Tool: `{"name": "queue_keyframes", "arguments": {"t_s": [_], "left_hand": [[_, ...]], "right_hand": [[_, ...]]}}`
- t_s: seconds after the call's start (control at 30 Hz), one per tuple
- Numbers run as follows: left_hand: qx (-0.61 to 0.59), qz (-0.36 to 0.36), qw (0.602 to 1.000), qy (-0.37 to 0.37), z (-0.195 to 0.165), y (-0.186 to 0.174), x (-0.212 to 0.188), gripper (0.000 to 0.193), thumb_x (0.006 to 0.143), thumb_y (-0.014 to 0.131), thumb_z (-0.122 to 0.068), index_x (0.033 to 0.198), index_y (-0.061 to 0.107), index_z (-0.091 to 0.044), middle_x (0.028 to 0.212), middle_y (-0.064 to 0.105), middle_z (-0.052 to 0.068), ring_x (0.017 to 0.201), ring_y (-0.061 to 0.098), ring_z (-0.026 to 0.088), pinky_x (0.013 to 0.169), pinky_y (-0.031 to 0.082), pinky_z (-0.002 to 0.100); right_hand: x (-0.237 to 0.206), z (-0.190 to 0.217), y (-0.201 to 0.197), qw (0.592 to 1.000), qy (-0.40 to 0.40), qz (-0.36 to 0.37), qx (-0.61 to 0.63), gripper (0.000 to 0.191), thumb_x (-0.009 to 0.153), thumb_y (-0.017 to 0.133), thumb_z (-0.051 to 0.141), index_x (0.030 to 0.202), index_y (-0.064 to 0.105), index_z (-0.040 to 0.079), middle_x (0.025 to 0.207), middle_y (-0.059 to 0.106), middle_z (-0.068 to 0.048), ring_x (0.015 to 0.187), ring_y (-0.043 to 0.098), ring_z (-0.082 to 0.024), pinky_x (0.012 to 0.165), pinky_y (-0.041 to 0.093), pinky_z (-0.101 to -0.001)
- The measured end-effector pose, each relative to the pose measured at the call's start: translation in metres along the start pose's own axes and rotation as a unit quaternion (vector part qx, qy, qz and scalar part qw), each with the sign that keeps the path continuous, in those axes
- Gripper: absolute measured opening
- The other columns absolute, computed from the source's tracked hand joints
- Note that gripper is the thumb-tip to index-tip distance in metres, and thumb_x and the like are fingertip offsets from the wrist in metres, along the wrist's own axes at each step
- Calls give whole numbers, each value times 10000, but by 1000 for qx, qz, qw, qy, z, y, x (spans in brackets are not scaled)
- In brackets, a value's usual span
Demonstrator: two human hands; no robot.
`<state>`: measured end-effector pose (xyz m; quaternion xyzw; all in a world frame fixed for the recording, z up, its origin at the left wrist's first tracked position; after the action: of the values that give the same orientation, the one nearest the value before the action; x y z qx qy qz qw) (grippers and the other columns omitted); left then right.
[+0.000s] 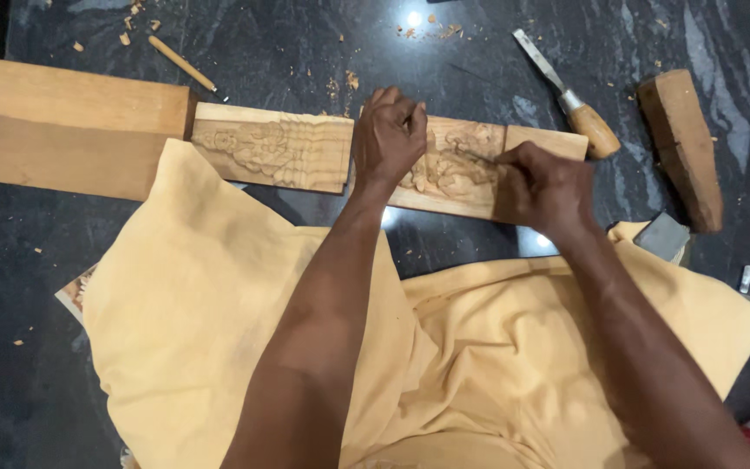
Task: The person carves a design into a rectangular wooden plank using a chisel and a wooden mallet. They repeatedly strike the chisel to remove wood shavings and refine the pattern.
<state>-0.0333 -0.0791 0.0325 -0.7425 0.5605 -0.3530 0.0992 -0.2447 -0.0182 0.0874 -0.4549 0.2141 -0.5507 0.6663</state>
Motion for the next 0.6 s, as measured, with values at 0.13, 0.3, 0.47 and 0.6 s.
{"name": "queue_keyframes", "arguments": {"t_s": [0.13, 0.3, 0.47, 0.6], "left_hand": [[3, 5, 1000, 4, 2, 2, 2, 290, 921, 666, -142, 671, 614, -4, 772, 572, 104, 827, 583, 299, 820, 499, 433], [0, 14, 1000, -12, 7, 3, 2, 293, 915, 664, -142, 653, 632, -14, 751, 571, 94, 819, 591, 284, 812, 499, 417], [6, 28, 999, -23, 9, 7, 2, 262, 916, 663, -135, 678, 665, -24, 747, 577, 82, 807, 593, 262, 794, 505, 407], [4, 24, 999, -27, 10, 9, 2, 239, 892, 668, -132, 681, 661, -20, 755, 582, 82, 811, 602, 257, 768, 507, 408]], "right_hand": [[-5, 13, 14, 999, -26, -14, 37, 102, 947, 719, 57, 1037, 739, 102, 848, 741, -80, 685, 711, -200, 611, 545, -327], [-4, 22, 20, 999, -32, -32, -3, 189, 885, 731, 19, 1047, 768, 109, 868, 745, -88, 674, 701, -247, 593, 530, -357], [-9, 27, 20, 997, -30, -69, -21, 237, 848, 718, -17, 1034, 779, 116, 848, 736, -88, 659, 691, -254, 586, 524, -355], [-9, 22, 23, 997, -3, -70, -17, 227, 848, 719, -8, 1007, 796, 135, 807, 738, -75, 614, 680, -236, 567, 517, -353]]}}
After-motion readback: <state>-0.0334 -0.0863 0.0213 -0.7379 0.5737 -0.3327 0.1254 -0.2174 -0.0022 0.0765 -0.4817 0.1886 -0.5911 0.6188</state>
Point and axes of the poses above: each hand's wrist, its own x-axis towards the middle knuckle, its own y-axis out of the palm, z = x × y, the point moved 9 cm from there along x, towards the middle knuckle
